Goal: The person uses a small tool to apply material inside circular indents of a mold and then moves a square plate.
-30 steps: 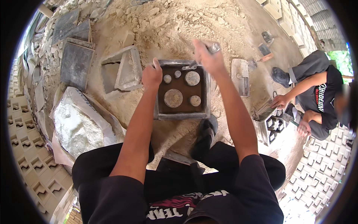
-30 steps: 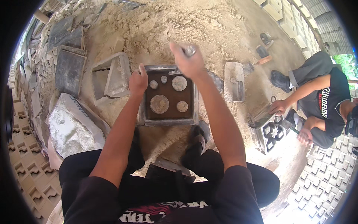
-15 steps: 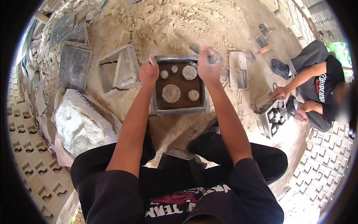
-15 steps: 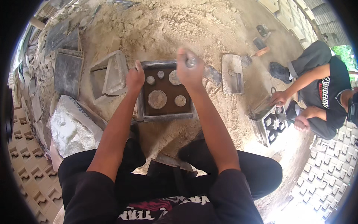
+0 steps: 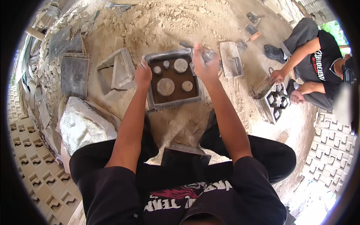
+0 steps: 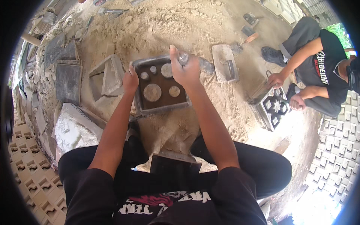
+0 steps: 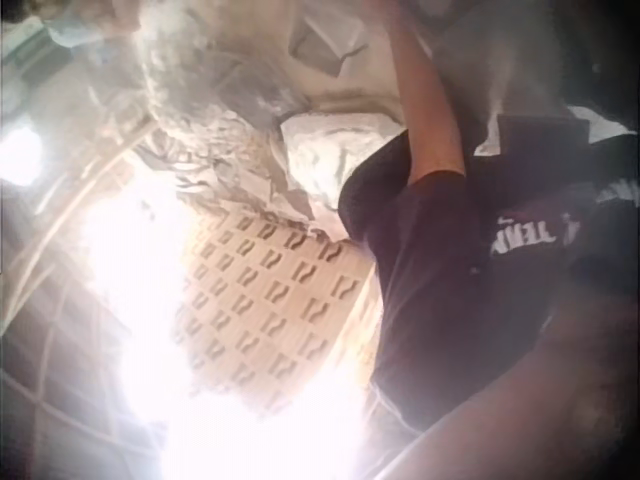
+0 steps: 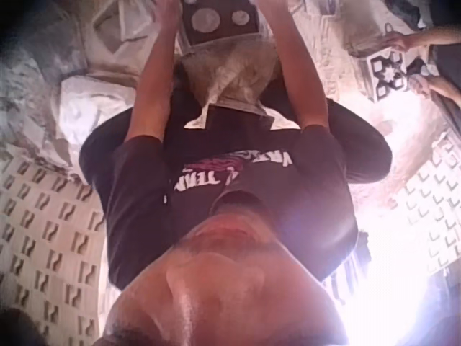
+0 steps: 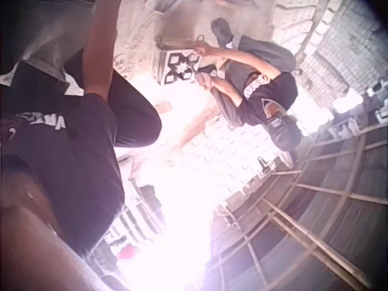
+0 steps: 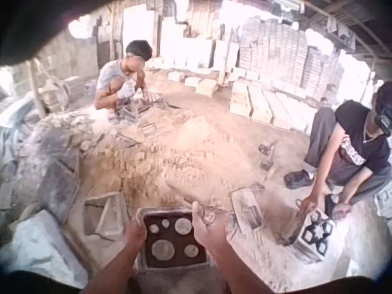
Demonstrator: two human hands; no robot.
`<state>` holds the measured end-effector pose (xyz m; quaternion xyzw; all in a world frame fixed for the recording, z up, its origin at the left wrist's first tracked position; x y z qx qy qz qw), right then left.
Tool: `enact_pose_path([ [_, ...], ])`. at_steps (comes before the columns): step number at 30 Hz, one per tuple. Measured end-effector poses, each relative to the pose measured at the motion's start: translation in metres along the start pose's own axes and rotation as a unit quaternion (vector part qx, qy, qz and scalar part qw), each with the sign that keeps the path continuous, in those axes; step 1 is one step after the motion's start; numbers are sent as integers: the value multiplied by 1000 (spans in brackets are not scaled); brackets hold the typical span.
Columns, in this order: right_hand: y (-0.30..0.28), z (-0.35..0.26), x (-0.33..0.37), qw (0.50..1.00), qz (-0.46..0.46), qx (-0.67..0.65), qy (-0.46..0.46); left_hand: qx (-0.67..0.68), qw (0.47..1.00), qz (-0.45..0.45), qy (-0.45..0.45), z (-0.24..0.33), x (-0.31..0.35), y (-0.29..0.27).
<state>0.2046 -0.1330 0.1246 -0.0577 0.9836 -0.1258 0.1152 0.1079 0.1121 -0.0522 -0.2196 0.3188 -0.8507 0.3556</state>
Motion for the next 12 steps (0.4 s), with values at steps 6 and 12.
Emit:
enact_pose_path([
  [6, -19, -27, 16, 997, 27, -11, 77, 2, 999, -1, 33, -13, 22, 1],
  [12, -23, 0, 36, 988, -46, 15, 148, 12, 995, -45, 84, -13, 20, 2],
])
Point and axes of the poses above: each hand's wrist, its own x-axis away from the middle knuckle, its own y-axis out of the palm, z = x × y, the point moved 8 cm from there along -x, towards the middle knuckle, and after that the axes turned 3 degrees about z, right-handed, at the moved point
